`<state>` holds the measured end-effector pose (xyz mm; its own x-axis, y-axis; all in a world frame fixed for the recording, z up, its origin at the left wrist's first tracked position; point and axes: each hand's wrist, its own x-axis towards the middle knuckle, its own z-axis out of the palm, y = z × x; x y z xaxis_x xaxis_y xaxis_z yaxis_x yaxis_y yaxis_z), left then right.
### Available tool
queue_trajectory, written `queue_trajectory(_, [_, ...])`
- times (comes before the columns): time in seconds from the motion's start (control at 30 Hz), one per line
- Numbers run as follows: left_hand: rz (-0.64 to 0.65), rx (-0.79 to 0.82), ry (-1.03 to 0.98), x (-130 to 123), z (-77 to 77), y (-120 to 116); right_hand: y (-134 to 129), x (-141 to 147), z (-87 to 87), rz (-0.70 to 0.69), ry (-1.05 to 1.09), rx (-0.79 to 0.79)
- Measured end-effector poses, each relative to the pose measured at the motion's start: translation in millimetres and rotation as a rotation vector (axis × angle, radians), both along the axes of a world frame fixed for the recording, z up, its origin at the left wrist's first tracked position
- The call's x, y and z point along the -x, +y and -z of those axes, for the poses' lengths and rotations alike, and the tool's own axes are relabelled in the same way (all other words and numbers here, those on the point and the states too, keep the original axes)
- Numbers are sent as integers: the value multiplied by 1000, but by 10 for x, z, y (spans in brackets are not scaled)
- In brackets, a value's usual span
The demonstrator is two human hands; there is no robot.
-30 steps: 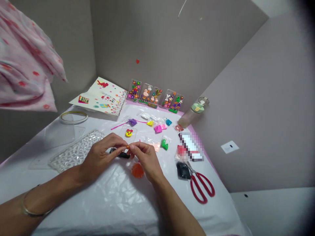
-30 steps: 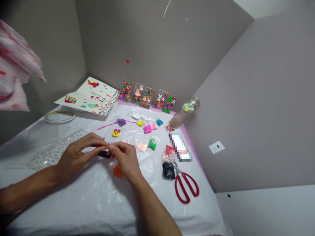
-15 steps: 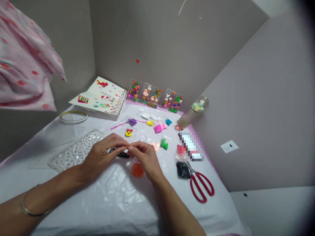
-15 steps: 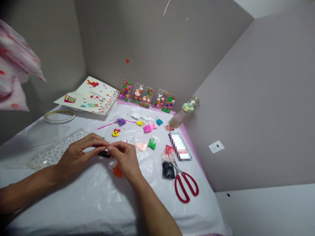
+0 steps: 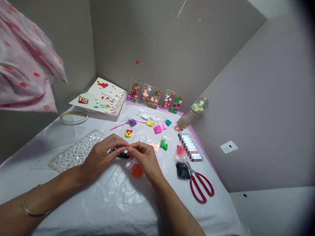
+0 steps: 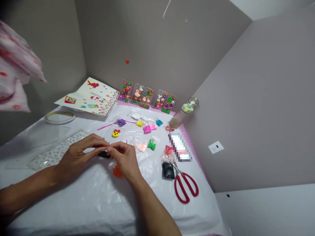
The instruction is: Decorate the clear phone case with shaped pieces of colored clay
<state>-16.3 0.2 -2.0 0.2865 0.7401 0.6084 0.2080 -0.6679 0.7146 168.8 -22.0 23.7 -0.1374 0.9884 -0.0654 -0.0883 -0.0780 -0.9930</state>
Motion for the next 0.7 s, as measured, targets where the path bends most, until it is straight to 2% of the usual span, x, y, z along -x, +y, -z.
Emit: queue_trajectory(0.7, [-2,-36,-20,8,-34,-8,-4,-5,-15,1,-27,-27])
